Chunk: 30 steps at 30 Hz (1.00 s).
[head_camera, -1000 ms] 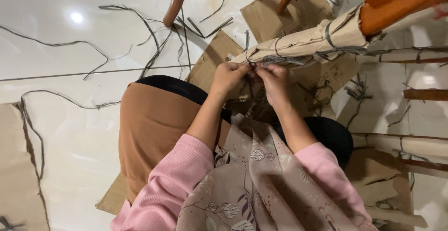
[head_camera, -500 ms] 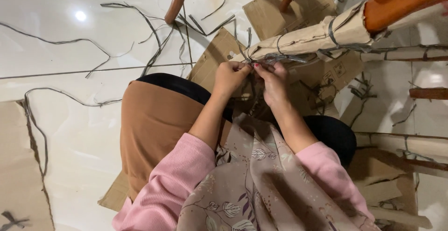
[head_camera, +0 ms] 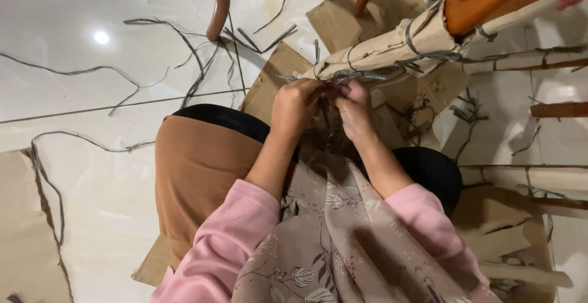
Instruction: Wrapping wooden chair legs with cardboard and securing them with plastic string for protection during transport.
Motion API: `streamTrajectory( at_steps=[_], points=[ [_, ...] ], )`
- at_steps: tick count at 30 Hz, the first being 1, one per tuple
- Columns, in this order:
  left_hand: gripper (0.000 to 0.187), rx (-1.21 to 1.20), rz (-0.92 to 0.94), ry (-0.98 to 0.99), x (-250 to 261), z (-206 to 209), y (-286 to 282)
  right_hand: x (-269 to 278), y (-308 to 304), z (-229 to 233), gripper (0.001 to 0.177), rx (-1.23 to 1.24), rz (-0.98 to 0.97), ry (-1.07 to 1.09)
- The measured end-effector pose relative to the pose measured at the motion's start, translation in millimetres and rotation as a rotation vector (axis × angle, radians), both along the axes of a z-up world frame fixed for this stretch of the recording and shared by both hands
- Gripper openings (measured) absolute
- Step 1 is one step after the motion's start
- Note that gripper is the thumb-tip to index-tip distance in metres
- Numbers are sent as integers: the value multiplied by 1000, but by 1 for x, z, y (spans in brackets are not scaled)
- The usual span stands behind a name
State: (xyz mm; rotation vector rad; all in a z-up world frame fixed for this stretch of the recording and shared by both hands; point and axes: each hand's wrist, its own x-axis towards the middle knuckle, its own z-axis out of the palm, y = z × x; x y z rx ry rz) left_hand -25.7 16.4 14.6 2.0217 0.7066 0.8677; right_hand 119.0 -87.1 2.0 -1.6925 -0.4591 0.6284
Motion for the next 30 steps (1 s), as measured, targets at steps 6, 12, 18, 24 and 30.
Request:
streamTrajectory(
  at_steps=[6,12,18,24,30],
  points=[
    [9,-135,11,-32,-1,1,-1,-8,2,11,17,-133,-30,-303],
    [12,-258,116,-34,-5,18,7,-11,-1,12,10,-266,-1,-598],
    [8,-227,169,-171,-9,27,13,39,-9,-36,13,-419,-10,-853],
    [9,-248,192,-185,-4,18,12,49,-9,-29,13,-369,-1,-832],
    [10,-303,147,-104,-5,10,14,65,-7,-43,24,-498,-2,-813]
  ],
)
